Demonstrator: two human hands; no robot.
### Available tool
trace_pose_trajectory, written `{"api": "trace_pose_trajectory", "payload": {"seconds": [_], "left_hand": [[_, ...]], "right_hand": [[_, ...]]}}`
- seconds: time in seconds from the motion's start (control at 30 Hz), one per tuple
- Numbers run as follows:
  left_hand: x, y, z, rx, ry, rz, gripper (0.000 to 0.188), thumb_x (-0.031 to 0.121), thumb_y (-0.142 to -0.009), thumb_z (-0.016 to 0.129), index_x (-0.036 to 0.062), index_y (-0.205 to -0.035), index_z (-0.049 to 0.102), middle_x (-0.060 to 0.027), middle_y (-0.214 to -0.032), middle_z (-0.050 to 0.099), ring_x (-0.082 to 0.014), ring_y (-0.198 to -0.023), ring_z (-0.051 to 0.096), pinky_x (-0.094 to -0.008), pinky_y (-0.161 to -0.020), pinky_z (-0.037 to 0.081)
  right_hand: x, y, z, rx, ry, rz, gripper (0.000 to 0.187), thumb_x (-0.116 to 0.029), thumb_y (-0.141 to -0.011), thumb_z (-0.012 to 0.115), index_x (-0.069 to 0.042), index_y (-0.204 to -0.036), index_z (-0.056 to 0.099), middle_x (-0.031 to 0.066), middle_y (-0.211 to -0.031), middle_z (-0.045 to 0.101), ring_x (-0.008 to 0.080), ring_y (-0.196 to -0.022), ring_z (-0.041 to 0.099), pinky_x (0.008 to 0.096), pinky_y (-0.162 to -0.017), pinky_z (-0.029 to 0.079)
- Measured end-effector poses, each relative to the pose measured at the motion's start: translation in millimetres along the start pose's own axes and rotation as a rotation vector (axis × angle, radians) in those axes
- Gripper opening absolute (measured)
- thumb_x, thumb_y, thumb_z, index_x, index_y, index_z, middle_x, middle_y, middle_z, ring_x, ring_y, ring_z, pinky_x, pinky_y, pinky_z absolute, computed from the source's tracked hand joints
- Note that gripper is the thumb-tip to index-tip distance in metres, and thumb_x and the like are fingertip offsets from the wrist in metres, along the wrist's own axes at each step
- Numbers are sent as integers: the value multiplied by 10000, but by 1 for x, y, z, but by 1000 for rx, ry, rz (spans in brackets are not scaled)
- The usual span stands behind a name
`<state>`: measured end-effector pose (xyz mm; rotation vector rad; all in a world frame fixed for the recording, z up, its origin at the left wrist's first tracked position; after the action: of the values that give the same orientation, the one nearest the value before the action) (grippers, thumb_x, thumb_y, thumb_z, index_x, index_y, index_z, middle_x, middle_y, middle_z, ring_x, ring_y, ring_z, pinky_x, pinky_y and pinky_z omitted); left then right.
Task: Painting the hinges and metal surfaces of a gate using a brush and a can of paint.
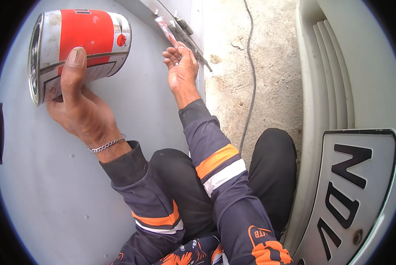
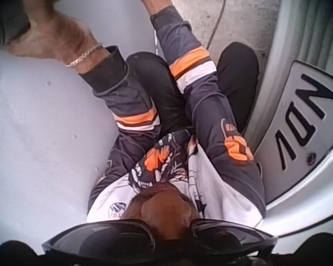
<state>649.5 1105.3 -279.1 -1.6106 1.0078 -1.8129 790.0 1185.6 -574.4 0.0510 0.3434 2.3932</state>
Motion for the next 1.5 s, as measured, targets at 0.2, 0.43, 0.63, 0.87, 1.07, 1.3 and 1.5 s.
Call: {"api": "trace_pose_trajectory", "payload": {"seconds": [0.2, 0.43, 0.63, 0.87, 1.07, 1.3, 1.5], "left_hand": [[0, 0, -2, 8, -21, -7, 461, 205, -749, 823, -27, -1122, 685, -99, -1016, 682, -199, -936, 648, -379, -912, 501], [1, 3, 1, 34, -30, -29, 499, 247, -734, 831, -26, -1127, 686, -102, -1025, 678, -211, -963, 640, -383, -942, 482], [6, 4, 0, 33, -70, -27, 493, 243, -747, 819, -34, -1133, 684, -113, -1031, 683, -212, -969, 636, -378, -946, 475], [4, 5, 1, 14, -81, -43, 502, 233, -753, 814, -47, -1145, 674, -113, -1031, 686, -211, -960, 639, -374, -936, 475], [7, 4, 0, 34, -92, -35, 489, 223, -751, 808, -47, -1138, 681, -112, -1017, 688, -213, -960, 641, -371, -939, 472], [5, 7, 0, 31, -76, -9, 482, 219, -745, 811, -45, -1129, 686, -106, -1013, 685, -207, -947, 638, -376, -933, 477], [6, 6, 1, 24, -73, 0, 436, 211, -753, 813, -34, -1091, 687, -102, -1003, 678, -193, -928, 636, -350, -914, 483]], "right_hand": [[-1, 14, -19, 47, 24, 7, 339, -138, -950, 616, -1, -1256, 571, 112, -918, 669, 230, -789, 670, 328, -710, 530], [-4, 1, -3, 6, 18, -28, 334, -130, -954, 613, 4, -1257, 570, 114, -922, 663, 232, -802, 676, 328, -715, 535], [-7, 14, -3, -44, 58, -18, 347, -145, -964, 612, 4, -1272, 561, 106, -925, 658, 219, -810, 668, 330, -725, 530], [-9, 10, 16, -42, 41, -44, 342, -147, -987, 583, -5, -1296, 546, 115, -958, 660, 224, -837, 671, 332, -749, 530], [-10, 18, 30, -123, 48, -38, 356, -133, -980, 596, 13, -1303, 558, 117, -948, 675, 225, -840, 681, 335, -755, 551], [-7, 16, -4, 54, 82, -32, 345, -154, -986, 598, -3, -1291, 539, 116, -956, 653, 221, -833, 672, 322, -732, 549], [-5, 15, 26, -129, 41, -26, 342, -142, -985, 602, -5, -1292, 539, 119, -951, 658, 226, -833, 675, 327, -734, 548]]}}
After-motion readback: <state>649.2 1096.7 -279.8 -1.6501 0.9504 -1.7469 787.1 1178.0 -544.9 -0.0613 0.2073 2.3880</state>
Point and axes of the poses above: each hand's wrist, its own y-axis away from the middle knuckle, its own z-axis out of the palm, x = y × z, the point moved 9 cm from there along -y, towards the middle knuckle
